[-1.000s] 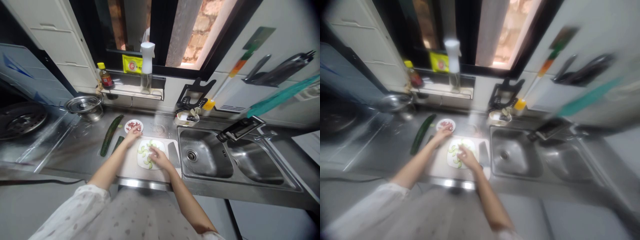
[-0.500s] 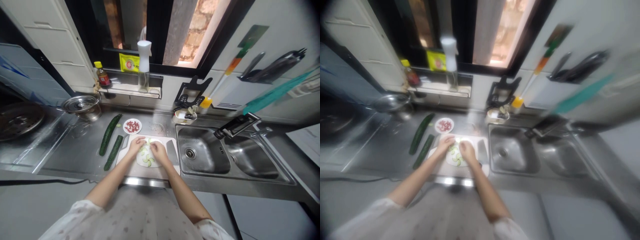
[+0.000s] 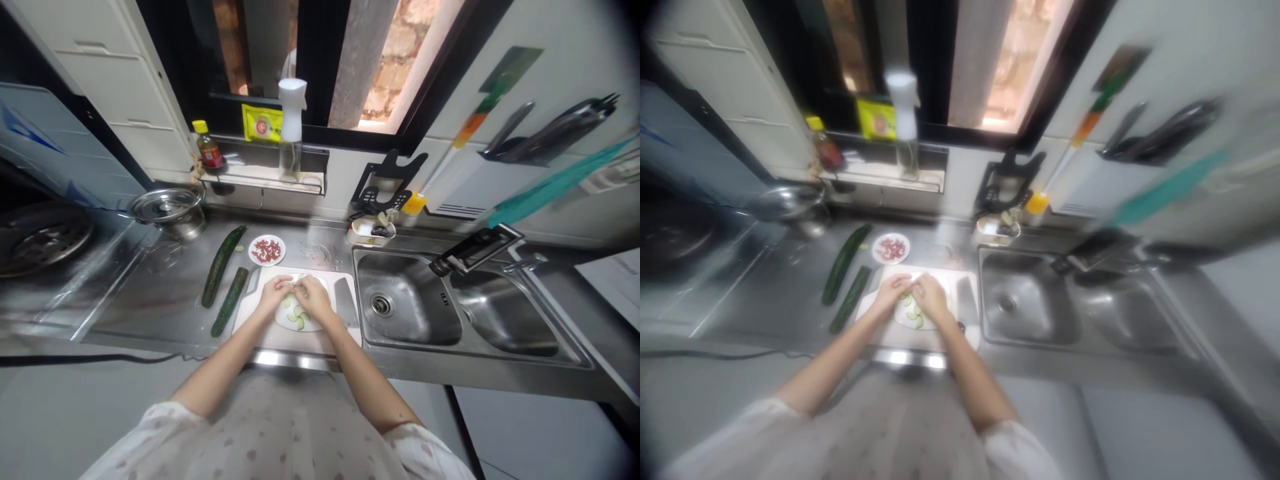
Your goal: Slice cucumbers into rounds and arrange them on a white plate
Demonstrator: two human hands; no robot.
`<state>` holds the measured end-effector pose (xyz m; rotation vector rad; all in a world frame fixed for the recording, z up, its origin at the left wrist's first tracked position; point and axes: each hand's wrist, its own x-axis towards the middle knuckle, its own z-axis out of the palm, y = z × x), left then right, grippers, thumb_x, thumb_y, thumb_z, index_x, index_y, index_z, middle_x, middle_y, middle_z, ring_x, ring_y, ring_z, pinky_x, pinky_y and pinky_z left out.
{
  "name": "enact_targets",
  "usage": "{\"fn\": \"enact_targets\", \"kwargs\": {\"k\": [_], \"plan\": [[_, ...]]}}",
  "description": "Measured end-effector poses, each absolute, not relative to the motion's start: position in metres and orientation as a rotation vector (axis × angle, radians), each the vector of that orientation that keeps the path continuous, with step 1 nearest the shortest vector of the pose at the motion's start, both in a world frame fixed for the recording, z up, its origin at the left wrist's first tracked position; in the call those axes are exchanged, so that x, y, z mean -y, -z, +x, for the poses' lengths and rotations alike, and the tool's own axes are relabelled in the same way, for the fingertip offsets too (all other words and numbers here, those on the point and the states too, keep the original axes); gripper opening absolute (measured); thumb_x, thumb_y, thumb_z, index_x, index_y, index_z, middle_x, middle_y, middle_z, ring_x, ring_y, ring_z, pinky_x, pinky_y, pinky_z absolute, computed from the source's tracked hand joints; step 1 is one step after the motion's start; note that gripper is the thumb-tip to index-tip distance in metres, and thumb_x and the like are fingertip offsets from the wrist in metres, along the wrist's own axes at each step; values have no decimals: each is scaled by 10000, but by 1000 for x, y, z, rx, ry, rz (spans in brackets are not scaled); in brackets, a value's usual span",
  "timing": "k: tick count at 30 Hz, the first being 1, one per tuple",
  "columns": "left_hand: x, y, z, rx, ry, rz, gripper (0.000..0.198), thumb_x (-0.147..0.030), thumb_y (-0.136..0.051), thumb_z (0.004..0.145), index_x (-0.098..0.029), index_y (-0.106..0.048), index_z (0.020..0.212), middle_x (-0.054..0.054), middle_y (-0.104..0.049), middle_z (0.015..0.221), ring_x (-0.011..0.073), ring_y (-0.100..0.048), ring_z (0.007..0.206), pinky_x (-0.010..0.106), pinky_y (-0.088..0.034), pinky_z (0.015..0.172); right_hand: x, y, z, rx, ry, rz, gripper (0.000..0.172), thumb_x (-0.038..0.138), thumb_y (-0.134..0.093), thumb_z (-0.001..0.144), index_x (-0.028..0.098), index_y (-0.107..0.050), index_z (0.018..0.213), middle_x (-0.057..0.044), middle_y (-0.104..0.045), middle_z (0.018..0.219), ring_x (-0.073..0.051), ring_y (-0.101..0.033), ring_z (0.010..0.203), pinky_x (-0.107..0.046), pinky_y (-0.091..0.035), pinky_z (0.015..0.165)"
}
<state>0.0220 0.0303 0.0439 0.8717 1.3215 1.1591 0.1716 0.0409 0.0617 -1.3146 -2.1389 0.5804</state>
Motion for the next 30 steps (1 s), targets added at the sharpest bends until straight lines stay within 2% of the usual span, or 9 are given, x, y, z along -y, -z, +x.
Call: {"fn": "enact_targets", "kwargs": {"k": [7, 14, 19, 24, 30], "plan": [[-27, -46, 23, -1331, -1159, 896, 376, -316, -708, 604, -142, -669, 935, 41, -691, 757, 151, -632, 711, 239, -468, 660, -41, -64, 172, 2161, -584, -1351, 110, 228, -521, 869, 206, -614, 815, -34, -588, 847, -183, -511, 851, -276, -368, 763], [-33, -37, 8, -1499, -1160, 1134, 290, -287, -643, 700, -137, -668, 948, 36, -681, 769, 158, -634, 754, 259, -491, 706, -44, -60, 172, 2275, -548, -1434, 148, 219, -503, 892, 190, -644, 859, -47, -616, 883, -179, -512, 873, -262, -351, 779], [-33, -25, -8, -1729, -992, 1362, 209, -215, -606, 750, -157, -683, 935, 38, -691, 821, 161, -631, 801, 275, -479, 775, -44, -52, 163, 2436, -570, -1519, 196, 244, -488, 910, 184, -673, 886, -53, -640, 879, -177, -523, 859, -255, -331, 740], [-28, -18, -13, -1826, -763, 1551, 184, -175, -599, 753, -169, -692, 912, 32, -699, 840, 160, -618, 780, 261, -455, 744, -44, -47, 152, 2550, -538, -1576, 214, 239, -483, 909, 179, -686, 883, -62, -663, 887, -180, -535, 843, -267, -306, 723], [-27, -14, -10, -1836, -649, 1622, 178, -174, -579, 772, -176, -692, 909, 44, -706, 901, 163, -620, 814, 251, -446, 743, -45, -40, 145, 2589, -507, -1609, 257, 257, -452, 929, 169, -691, 892, -79, -671, 919, -184, -539, 859, -277, -295, 722]]}}
